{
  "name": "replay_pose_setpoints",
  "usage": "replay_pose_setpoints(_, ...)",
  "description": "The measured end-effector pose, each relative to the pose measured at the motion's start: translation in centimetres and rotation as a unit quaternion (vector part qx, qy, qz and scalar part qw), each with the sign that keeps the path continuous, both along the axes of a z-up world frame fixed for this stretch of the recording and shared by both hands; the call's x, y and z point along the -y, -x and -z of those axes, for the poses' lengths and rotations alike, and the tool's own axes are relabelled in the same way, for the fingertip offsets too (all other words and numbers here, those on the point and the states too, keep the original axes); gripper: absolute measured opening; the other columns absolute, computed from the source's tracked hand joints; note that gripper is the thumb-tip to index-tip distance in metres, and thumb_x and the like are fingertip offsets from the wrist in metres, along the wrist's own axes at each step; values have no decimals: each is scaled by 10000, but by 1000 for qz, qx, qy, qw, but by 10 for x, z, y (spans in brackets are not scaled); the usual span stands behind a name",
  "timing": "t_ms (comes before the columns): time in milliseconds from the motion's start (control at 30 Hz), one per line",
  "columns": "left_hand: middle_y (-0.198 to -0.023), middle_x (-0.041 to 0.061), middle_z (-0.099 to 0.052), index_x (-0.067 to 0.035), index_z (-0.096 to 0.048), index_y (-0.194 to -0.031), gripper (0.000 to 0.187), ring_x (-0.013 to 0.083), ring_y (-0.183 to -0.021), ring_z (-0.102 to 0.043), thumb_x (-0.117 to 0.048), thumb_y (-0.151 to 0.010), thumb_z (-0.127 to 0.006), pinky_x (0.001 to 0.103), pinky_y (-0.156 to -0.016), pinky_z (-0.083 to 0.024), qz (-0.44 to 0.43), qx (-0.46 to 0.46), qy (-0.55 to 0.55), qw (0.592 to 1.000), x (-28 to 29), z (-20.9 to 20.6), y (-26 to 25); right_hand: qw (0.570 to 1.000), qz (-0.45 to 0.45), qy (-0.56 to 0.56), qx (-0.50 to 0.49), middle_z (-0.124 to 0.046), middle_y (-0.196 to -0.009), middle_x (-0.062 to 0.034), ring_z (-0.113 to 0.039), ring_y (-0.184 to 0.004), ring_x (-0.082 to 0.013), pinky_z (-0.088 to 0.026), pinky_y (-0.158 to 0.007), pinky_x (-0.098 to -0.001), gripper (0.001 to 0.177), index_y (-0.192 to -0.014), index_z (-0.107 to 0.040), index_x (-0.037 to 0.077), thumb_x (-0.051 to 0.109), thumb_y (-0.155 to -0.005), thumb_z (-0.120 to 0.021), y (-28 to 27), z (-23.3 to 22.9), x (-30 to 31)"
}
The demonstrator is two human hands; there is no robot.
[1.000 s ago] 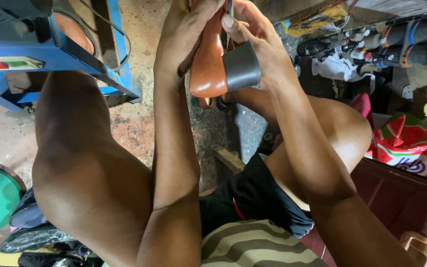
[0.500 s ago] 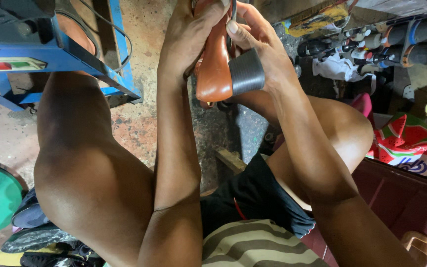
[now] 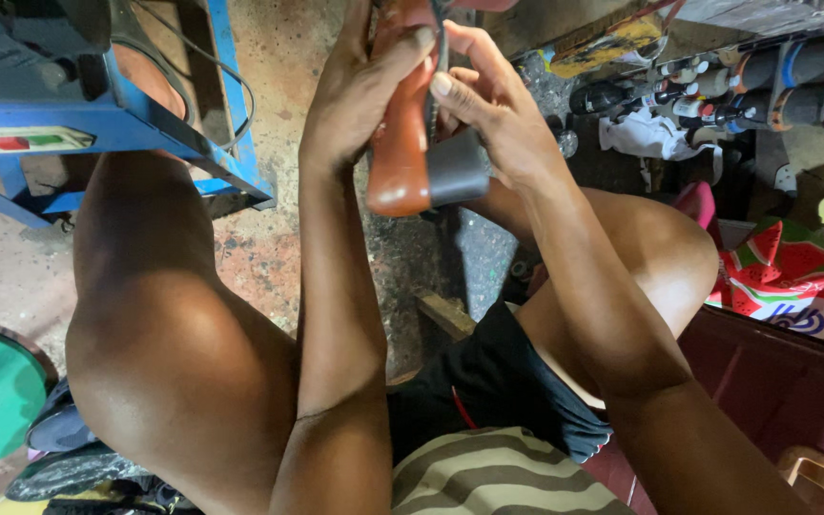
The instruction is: The person sits on the floor and uses a grinding machine to smooth the sole of a brown high-heeled shoe. They repeatedly press the shoe's sole against the rotating wheel, rotating the shoe to treat different areas of the sole.
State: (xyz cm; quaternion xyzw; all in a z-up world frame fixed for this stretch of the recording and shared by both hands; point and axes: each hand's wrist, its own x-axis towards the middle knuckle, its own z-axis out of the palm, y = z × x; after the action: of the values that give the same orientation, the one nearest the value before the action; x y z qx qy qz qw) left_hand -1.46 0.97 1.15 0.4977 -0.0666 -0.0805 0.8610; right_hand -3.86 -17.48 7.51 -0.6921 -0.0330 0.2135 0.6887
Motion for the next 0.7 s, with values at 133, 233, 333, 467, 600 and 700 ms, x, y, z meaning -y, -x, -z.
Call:
replay_pose_setpoints(133,-1299,141,-613,-147,-351,-1594,637,255,-1102,-664,-200,-1025,-633,399,-927,-584,101,-40,159,981,-5,11,6,996,-25,84,23,-633,-1018,-11,-585,-898,-82,-501,-790,-223,473,-1513,-489,79,173,-1095,-691,2,1,4)
replay_pose_setpoints(233,-1441,138,-567,-123,-284,-1679,701,236,-1215,-633,-154,-1060,-612,365,-1041,-549,143,-35,266,953,4,24,16,981,-6,192,-2,-620,-932,-47,-590,-759,-104,-510,-655,-256,398,-1435,-574,46,202,-1087,-686,-4,-9,20)
replay_pose_setpoints(333,-1476,157,-548,-70,-298,-1686,699,250,-1279,-613,-155,-1062,-601,355,-1124,-497,185,-41,337,922,19,32,26,942,15,334,32,-654,-913,-45,-643,-710,-91,-555,-592,-256,381,-1379,-585,47,252,-1070,-674,-5,-21,40)
replay_pose_setpoints(467,-1626,104,-453,-28,-326,-1670,716,192,-1483,-496,-158,-1030,-620,312,-1283,-371,161,-22,330,930,44,30,34,952,87,289,53,-674,-998,16,-678,-750,-67,-558,-583,-251,386,-1390,-539,114,334,-1081,-613,-3,-27,61)
replay_pose_setpoints(600,-1639,171,-466,-40,-373,-1635,720,257,-1472,-518,-184,-997,-672,370,-1295,-376,155,-2,250,956,60,25,44,994,84,67,2,-686,-1066,14,-647,-899,-53,-536,-735,-247,355,-1324,-653,66,351,-1123,-590,5,-20,71)
replay_pose_setpoints(700,-1630,137,-481,-45,-391,-1633,678,208,-1456,-512,-134,-1034,-695,346,-1263,-393,157,27,239,958,69,15,49,992,85,-89,29,-705,-1109,-19,-662,-976,-90,-570,-904,-269,323,-1281,-656,27,318,-1152,-607,15,-20,75)
